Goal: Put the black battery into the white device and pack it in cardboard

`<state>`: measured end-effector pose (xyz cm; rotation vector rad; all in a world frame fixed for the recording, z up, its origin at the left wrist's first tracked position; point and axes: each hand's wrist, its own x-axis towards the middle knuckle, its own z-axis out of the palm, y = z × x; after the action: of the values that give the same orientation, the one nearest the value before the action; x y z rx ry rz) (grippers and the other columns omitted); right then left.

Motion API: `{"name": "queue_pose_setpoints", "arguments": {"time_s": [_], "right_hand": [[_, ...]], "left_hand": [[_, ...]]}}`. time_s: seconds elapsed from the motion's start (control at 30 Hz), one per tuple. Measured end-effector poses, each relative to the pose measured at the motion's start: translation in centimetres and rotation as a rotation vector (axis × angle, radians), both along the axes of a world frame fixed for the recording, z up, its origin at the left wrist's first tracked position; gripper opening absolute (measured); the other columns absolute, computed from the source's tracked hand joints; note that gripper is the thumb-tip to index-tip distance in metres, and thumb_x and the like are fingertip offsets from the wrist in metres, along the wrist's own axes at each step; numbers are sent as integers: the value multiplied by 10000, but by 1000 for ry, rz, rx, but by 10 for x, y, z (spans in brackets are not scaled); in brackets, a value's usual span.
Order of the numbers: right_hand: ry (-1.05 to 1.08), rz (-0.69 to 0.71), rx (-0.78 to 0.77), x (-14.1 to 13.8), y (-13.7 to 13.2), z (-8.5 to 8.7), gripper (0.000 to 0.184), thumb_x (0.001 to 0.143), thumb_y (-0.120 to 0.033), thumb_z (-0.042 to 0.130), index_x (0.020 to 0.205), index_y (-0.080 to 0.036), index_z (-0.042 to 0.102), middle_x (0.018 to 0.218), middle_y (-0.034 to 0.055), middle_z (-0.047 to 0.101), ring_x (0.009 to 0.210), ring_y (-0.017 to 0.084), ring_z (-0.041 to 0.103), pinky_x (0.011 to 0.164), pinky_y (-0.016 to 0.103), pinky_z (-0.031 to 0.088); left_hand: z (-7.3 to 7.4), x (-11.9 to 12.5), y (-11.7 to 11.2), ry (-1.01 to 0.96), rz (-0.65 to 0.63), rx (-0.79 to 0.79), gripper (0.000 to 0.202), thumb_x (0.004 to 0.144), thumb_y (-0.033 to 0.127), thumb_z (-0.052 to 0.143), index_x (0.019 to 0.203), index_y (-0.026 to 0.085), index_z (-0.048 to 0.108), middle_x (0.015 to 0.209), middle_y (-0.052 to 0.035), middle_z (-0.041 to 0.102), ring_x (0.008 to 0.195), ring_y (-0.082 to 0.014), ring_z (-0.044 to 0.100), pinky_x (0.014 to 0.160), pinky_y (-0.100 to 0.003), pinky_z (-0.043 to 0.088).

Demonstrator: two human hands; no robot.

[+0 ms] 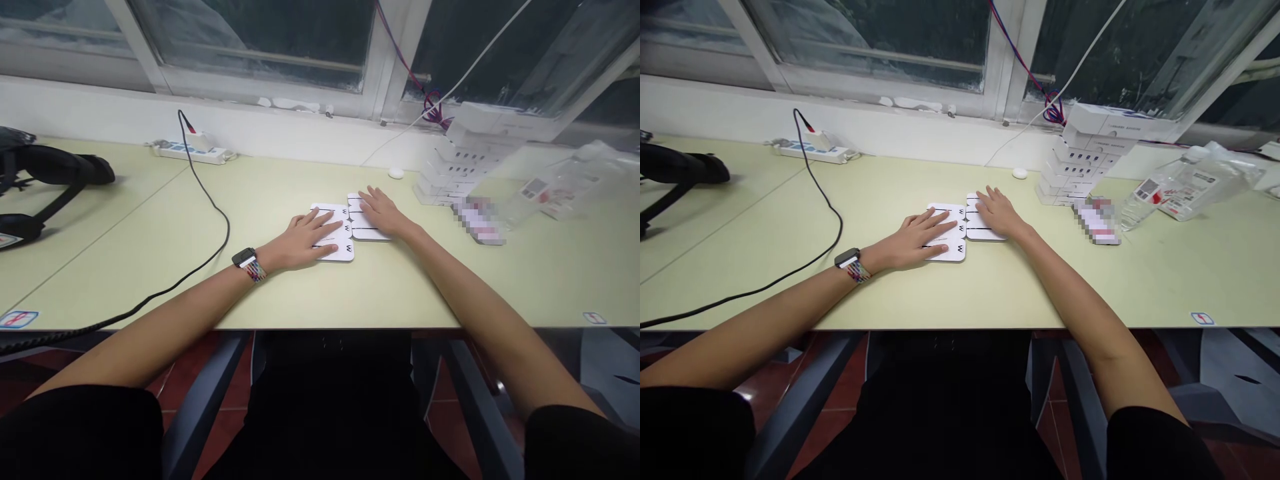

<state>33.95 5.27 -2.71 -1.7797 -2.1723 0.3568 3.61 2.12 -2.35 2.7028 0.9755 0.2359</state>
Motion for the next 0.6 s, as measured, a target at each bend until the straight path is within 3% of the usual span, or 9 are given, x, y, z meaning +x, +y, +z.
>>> {"name": "queue_pose_setpoints", "arguments": {"time_s": [0.27,0.6], "right_hand": [[-49,13,-54,-9,-17,-7,814,1104,-678,136,1760,-220,285,1866,60,131,1727,357,75,1396,580,131],[-61,-25,-83,-22,-59,-2,805,1115,-624,123,1769,-170,239,1867,90,68,1728,352,39,1395,574,121]], "left_hand": [[-3,0,3,-8,-11,0,745,1109,761,295,1750,382,274,1857,-10,136,1728,-387,17,1363,-629,124],[-7,-2,8,9,-28,0,795,1100,784,287,1767,359,210,1862,-6,92,1729,-369,-18,1383,-602,123]]}}
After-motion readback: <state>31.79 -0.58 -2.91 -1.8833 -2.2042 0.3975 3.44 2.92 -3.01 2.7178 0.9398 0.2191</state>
